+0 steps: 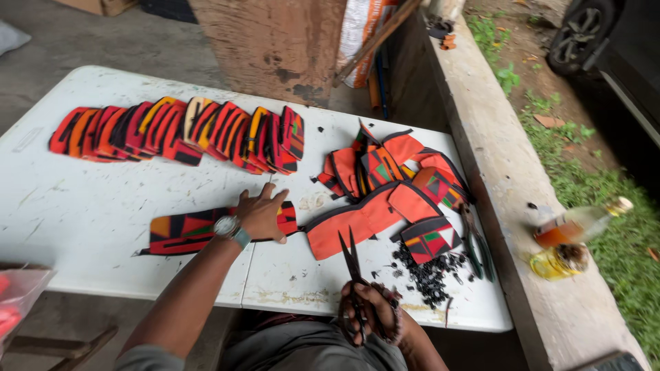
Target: The person uses scissors and pliers to trim excess fabric and remove zipper pulls from small patterned pouches. They handle each pouch one at a time, cutting along edges and pulling off zipper tabs, then place the finished items into a pile on the table.
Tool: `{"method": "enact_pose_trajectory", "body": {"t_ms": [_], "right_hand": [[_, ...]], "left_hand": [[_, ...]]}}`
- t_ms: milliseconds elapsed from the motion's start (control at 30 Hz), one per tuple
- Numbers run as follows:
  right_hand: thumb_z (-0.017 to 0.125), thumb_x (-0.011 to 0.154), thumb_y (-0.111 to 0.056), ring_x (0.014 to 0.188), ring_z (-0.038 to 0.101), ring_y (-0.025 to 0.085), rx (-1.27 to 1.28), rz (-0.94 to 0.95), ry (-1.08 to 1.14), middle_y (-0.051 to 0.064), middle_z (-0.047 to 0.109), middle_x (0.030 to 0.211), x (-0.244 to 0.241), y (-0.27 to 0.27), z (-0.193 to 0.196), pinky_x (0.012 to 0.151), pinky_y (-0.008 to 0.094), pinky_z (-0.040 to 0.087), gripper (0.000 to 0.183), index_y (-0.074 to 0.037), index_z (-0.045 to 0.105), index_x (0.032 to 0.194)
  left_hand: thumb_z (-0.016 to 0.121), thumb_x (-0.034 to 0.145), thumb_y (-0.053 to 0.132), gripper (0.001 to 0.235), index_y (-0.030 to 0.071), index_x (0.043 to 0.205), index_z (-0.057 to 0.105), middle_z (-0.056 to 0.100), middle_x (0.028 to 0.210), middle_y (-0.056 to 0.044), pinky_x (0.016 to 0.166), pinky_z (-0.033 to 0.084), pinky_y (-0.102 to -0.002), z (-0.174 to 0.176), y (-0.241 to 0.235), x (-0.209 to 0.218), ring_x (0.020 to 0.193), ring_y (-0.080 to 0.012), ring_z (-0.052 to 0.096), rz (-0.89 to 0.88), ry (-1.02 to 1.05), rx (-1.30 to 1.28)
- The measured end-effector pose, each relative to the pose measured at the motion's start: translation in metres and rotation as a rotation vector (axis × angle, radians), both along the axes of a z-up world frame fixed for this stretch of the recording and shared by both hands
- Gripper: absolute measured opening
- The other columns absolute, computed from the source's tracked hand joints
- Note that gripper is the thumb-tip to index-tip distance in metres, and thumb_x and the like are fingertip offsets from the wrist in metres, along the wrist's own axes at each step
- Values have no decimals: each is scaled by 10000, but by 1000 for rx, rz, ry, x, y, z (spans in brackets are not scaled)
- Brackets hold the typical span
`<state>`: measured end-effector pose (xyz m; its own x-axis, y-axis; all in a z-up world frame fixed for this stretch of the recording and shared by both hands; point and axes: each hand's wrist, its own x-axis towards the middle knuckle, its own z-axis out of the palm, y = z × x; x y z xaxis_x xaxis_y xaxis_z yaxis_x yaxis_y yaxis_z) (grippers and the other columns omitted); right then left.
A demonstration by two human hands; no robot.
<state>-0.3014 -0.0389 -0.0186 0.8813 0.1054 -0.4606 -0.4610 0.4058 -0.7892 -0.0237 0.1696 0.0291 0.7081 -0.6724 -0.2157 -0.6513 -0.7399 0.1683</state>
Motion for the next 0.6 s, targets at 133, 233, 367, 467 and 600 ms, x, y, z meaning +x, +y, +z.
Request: {"method": "enact_pose_trajectory", "body": {"t_ms": [133, 233, 367, 467, 600], "right_hand": [[521, 960, -476, 603, 579, 189, 34, 63, 65, 75, 570, 782, 0, 0, 5, 490, 361, 583, 477, -48, 583, 1163], [518, 966, -471, 648, 582, 172, 19, 122, 57, 64, 572, 797, 15, 10, 9, 513, 348, 586, 464, -57, 574, 1168], [517, 962, -479, 694, 583, 166, 22, 153, 39, 56, 577, 818, 38, 27, 18, 537, 356, 595, 457, -74, 563, 1170], [513, 962, -498, 721, 591, 160, 75, 172, 3, 61, 590, 853, 48, 37, 24, 562, 368, 601, 476, -85, 561, 1195], [516, 962, -506, 720, 613, 195, 310, 209, -50, 77, 592, 896, 64, 44, 29, 612, 426, 630, 514, -56, 559, 1207]], "left_hand": [[974, 544, 526, 1066, 27, 1351, 488, 548, 1346, -169, 1030, 467, -493, -4, -1, 19, 1218, -327, 591, 126, -8, 19], [925, 640, 428, 731, 30, 1163, 603, 701, 1092, -177, 894, 563, -452, -3, 6, 18, 1036, -340, 697, 232, -39, -135], [804, 822, 257, 330, 57, 1019, 630, 737, 881, -161, 734, 561, -514, 4, 18, 6, 844, -393, 711, 289, -176, -489], [743, 857, 148, 221, 38, 988, 604, 734, 877, -170, 714, 541, -521, 10, 28, -12, 839, -399, 705, 259, -259, -674], [758, 862, 140, 245, 7, 938, 567, 711, 839, -195, 673, 524, -510, 22, 33, -35, 800, -419, 686, 229, -265, -844]]}}
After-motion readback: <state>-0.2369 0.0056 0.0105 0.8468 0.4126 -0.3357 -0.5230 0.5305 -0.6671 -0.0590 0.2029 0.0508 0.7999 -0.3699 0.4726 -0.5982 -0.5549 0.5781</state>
